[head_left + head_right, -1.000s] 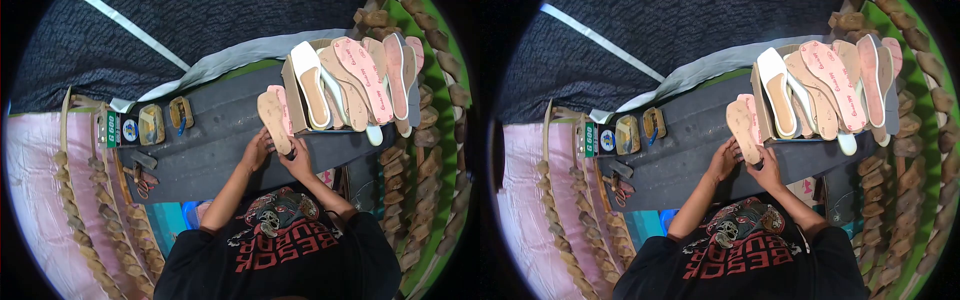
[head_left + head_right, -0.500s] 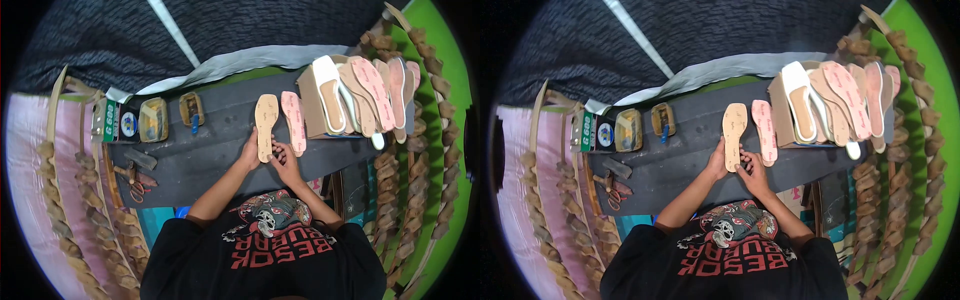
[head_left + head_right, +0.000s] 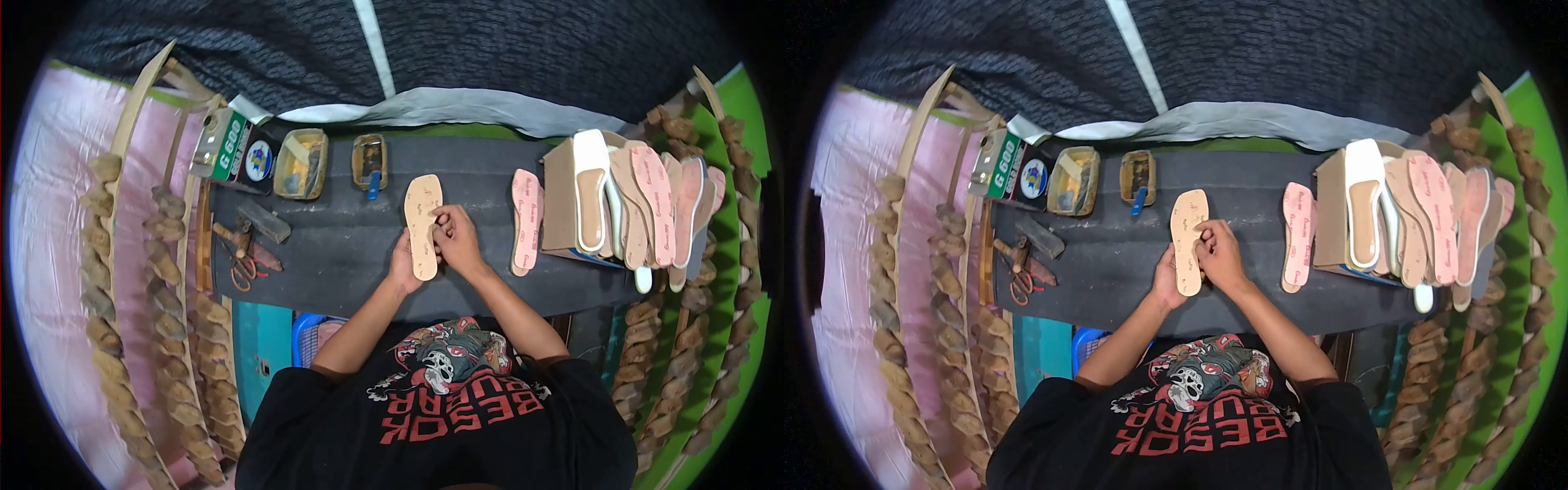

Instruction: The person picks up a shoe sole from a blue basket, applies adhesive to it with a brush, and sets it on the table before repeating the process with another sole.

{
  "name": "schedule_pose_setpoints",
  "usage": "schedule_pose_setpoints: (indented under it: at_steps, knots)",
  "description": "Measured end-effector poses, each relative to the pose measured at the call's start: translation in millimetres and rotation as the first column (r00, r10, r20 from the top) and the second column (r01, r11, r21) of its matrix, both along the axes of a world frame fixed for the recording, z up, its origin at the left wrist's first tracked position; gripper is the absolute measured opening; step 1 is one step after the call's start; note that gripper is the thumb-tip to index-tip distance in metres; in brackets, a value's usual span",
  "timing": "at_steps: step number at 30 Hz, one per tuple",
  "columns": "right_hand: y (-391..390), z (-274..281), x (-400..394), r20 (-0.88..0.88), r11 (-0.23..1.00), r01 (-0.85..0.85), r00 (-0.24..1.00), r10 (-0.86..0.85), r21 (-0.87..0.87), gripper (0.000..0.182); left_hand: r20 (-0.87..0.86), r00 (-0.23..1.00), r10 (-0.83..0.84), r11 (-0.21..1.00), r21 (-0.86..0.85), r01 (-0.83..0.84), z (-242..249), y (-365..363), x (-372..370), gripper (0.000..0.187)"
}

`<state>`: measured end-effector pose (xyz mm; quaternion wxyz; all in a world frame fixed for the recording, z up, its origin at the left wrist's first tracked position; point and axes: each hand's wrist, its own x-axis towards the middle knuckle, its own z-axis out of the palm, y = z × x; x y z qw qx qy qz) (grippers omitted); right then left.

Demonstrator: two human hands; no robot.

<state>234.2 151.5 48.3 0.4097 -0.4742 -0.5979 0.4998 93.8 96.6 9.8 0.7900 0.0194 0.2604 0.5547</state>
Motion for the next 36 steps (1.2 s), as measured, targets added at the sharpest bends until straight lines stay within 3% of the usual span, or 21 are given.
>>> schedule_pose_setpoints:
  at_steps: [1, 5, 8, 9, 10, 13, 18, 21, 25, 26, 29, 36]
  knots:
    - [3.1, -6.3, -5.8, -0.085, 0.998, 0.034, 0.996, -0.039, -0.053, 0.033, 0.017, 1.000, -0.011, 0.998, 0.058, 0.010, -5.6, -3.8, -6.3, 0.049]
    - [12.5, -24.9, -18.8, -0.086, 0.987, -0.006, 0.996, -0.008, -0.160, 0.037, -0.081, 0.989, 0.122, 0.990, -0.058, -0.127, -4.3, -20.6, -11.5, 0.050]
    - [19.1, -41.8, -27.7, -0.037, 0.973, -0.127, 0.992, 0.122, -0.191, 0.043, -0.105, 0.975, 0.196, 0.969, -0.133, -0.209, -1.2, -35.7, -15.6, 0.051]
    - [21.4, -38.6, -33.4, -0.023, 0.968, -0.161, 0.987, 0.160, -0.190, 0.045, -0.100, 0.974, 0.203, 0.968, -0.126, -0.215, -2.5, -41.1, -19.3, 0.051]
    - [21.5, -32.7, -37.7, 0.099, 0.985, -0.129, 0.985, 0.141, -0.116, 0.048, -0.095, 0.974, 0.208, 0.969, -0.117, -0.218, -3.4, -46.7, -22.5, 0.051]
    - [30.5, -18.9, -54.6, 0.140, 0.995, -0.079, 0.988, 0.069, 0.069, 0.049, -0.099, 0.970, 0.222, 0.965, -0.123, -0.234, -3.8, -64.4, -28.4, 0.050]
    - [37.0, 22.9, -81.7, 0.061, 0.981, -0.196, 0.979, 0.196, -0.001, 0.068, -0.053, 0.973, 0.225, 0.969, -0.097, -0.229, -3.6, -83.1, -38.2, 0.053]
    - [47.0, 19.4, -95.6, 0.070, 0.941, -0.329, 0.943, 0.324, 0.080, 0.065, -0.029, 0.977, 0.211, 0.973, -0.094, -0.213, -3.1, -87.0, -44.5, 0.053]
    - [50.1, 18.8, -110.7, 0.201, 0.924, -0.317, 0.940, 0.276, 0.215, 0.043, -0.060, 0.982, 0.179, 0.977, -0.106, -0.185, -5.9, -84.4, -54.9, 0.052]
    - [50.1, 16.8, -112.5, 0.179, 0.954, -0.258, 0.957, 0.230, 0.154, 0.029, -0.065, 0.983, 0.170, 0.978, -0.110, -0.176, -7.9, -84.4, -57.7, 0.051]
    - [54.0, 17.9, -114.2, 0.205, 0.948, -0.151, 0.974, 0.095, 0.280, 0.024, -0.044, 0.986, 0.160, 0.984, -0.072, -0.162, -2.1, -80.6, -65.1, 0.056]
    - [61.6, 23.3, -114.6, 0.125, 0.942, -0.025, 0.992, -0.019, 0.336, 0.020, -0.035, 0.991, 0.129, 0.990, -0.061, -0.131, 3.6, -75.2, -78.7, 0.055]
